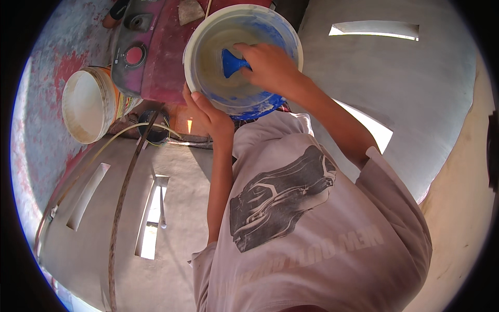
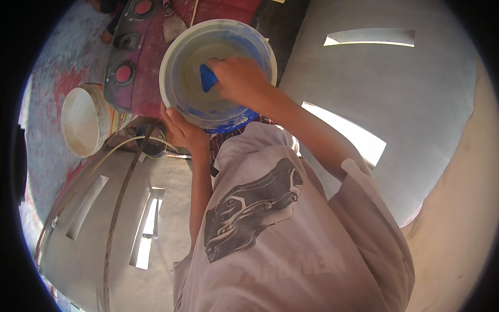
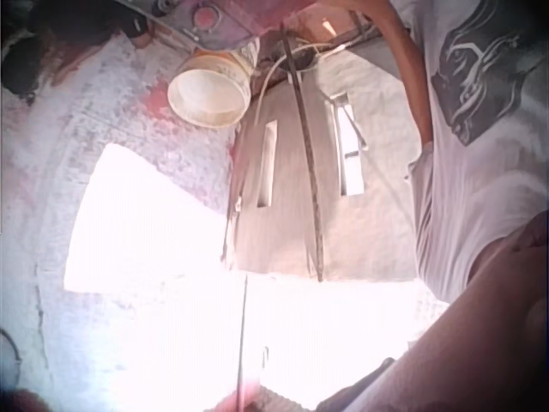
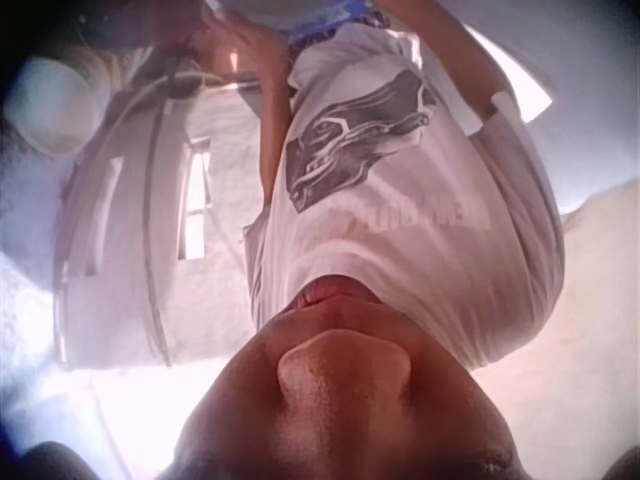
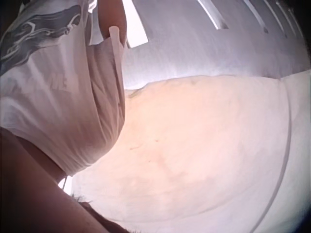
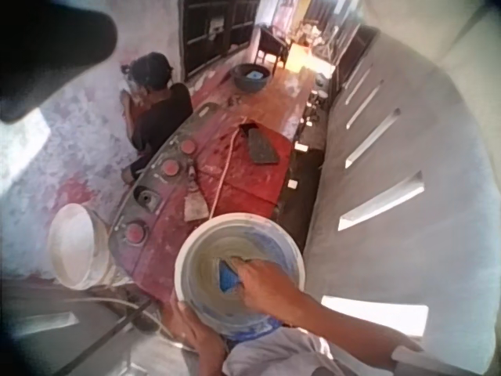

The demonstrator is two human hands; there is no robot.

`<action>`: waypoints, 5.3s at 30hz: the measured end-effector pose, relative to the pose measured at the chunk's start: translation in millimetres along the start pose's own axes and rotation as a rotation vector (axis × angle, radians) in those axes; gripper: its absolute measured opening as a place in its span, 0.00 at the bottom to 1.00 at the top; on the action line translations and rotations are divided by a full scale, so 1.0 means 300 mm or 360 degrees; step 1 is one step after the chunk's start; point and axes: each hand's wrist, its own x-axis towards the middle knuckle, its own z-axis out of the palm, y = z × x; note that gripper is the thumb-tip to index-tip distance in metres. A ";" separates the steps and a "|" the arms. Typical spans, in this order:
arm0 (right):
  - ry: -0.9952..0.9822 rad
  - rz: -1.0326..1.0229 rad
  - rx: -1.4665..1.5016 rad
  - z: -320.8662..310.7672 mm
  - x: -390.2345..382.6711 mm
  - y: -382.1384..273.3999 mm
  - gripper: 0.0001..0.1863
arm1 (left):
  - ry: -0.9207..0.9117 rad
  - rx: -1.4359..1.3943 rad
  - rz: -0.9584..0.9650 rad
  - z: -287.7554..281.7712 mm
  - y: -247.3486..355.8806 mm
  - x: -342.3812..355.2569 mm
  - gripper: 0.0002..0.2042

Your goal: The person fills a bucket with water from a tap, then stirs the contents with a blue plastic scraper. They carry the bucket across a tiled floor and walk toward a metal gate while continuing to stir.

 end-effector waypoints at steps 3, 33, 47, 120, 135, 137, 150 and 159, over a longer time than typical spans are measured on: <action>0.0012 -0.0154 0.0095 0.023 0.024 -0.008 0.19 | 0.0000 -0.0026 -0.0004 0.000 -0.013 0.003 0.24; -0.0967 -0.0174 0.0247 -0.140 0.042 0.057 0.20 | 0.0106 -0.0099 0.0058 0.008 -0.024 0.003 0.21; -0.0906 -0.0204 -0.0485 -0.263 0.032 -0.015 0.23 | 0.0100 0.0023 0.0003 0.014 -0.017 -0.011 0.22; -0.1242 -0.0099 -0.0633 -0.420 0.181 -0.083 0.10 | 0.0083 -0.0042 0.0162 0.024 -0.065 0.009 0.20; -0.0590 -0.0095 -0.0838 -0.134 0.102 0.000 0.16 | 0.0119 -0.0035 0.0203 0.026 -0.071 0.011 0.19; -0.0644 -0.0075 -0.0928 -0.111 0.092 -0.005 0.13 | 0.0124 -0.0043 0.0216 0.027 -0.072 0.013 0.19; -0.1321 0.0103 -0.0423 -0.041 0.142 -0.084 0.13 | 0.0067 0.0079 0.0263 0.015 -0.063 0.017 0.21; -0.0611 0.0152 -0.0192 -0.036 0.172 -0.013 0.16 | 0.0107 -0.0052 0.0189 0.022 -0.059 0.012 0.19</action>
